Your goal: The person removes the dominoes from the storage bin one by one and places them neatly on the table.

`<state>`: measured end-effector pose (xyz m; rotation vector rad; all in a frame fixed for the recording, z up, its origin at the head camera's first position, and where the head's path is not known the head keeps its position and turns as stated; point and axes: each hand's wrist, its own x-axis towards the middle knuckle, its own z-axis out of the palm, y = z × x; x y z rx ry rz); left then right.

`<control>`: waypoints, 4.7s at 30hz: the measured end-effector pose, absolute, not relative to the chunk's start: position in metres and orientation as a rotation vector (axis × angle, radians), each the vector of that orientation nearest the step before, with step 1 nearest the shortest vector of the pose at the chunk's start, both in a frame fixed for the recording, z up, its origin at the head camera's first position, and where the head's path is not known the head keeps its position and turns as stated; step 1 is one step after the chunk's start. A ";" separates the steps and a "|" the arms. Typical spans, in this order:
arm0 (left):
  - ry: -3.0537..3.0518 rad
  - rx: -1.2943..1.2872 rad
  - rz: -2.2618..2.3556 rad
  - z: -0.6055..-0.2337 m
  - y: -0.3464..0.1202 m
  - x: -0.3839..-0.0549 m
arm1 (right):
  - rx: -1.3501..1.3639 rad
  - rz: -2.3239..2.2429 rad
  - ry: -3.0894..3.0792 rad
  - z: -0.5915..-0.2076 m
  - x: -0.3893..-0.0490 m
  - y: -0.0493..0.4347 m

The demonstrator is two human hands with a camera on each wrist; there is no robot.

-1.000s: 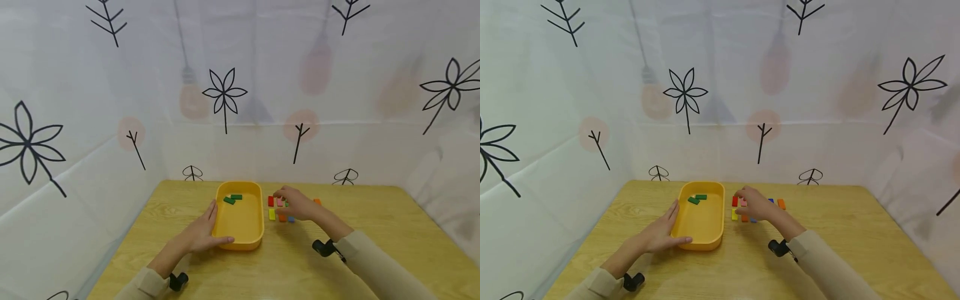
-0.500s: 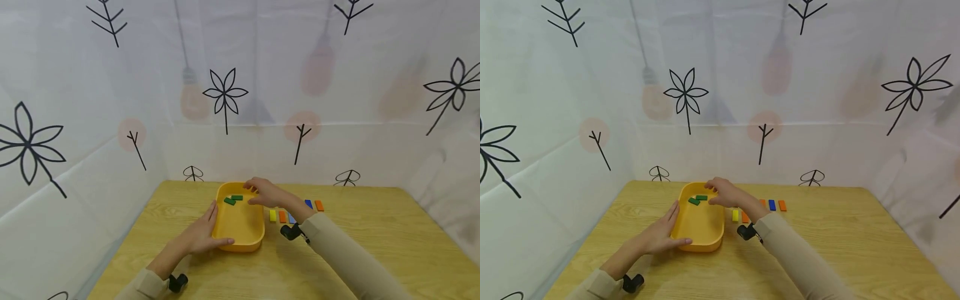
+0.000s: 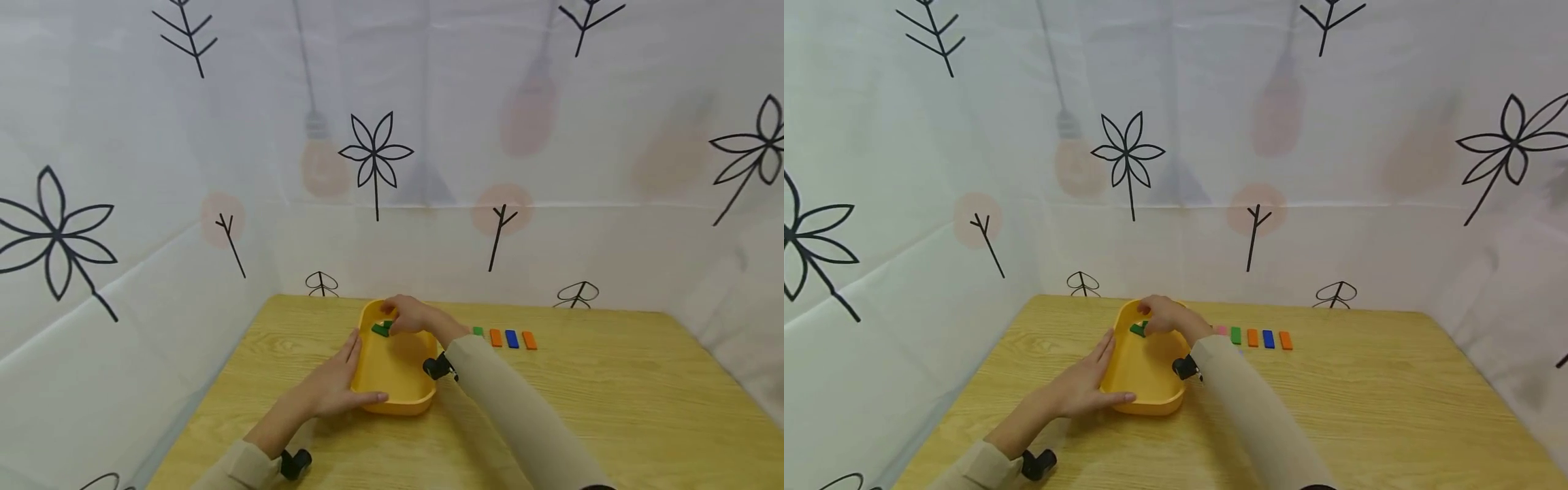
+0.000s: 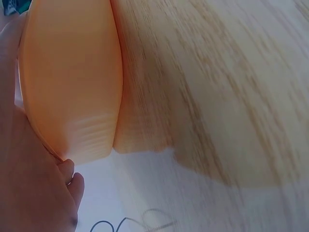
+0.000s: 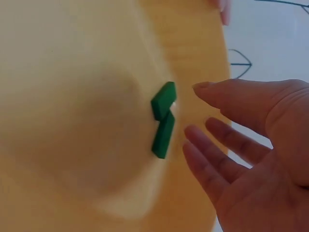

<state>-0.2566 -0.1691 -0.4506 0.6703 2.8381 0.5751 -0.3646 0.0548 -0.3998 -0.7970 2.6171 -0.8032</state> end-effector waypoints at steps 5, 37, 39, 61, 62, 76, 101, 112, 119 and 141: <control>2.841 0.704 0.570 -0.450 -0.167 -0.257 | -0.756 -0.681 2.638 -0.411 -0.371 0.048; 2.845 0.682 0.552 -0.452 -0.170 -0.257 | -0.760 -0.759 2.631 -0.438 -0.379 0.032; 2.846 0.682 0.553 -0.453 -0.170 -0.258 | -0.759 -0.789 2.616 -0.440 -0.378 0.032; 2.853 0.670 0.557 -0.450 -0.169 -0.256 | -0.712 -0.876 2.705 -0.453 -0.373 0.017; 2.852 0.669 0.559 -0.450 -0.168 -0.256 | -0.705 -0.873 2.711 -0.453 -0.372 0.017; 2.861 0.686 0.558 -0.450 -0.169 -0.256 | -0.943 -0.781 2.694 -0.431 -0.370 0.019; 2.861 0.676 0.581 -0.452 -0.166 -0.258 | -1.032 -1.064 2.573 -0.397 -0.320 0.105; 2.863 0.663 0.577 -0.452 -0.166 -0.257 | -1.015 -1.089 2.638 -0.403 -0.301 0.147; 2.864 0.677 0.576 -0.453 -0.168 -0.257 | -0.987 -1.082 2.682 -0.407 -0.291 0.179; 2.857 0.668 0.572 -0.454 -0.170 -0.258 | -0.789 -0.915 2.834 -0.449 -0.284 0.259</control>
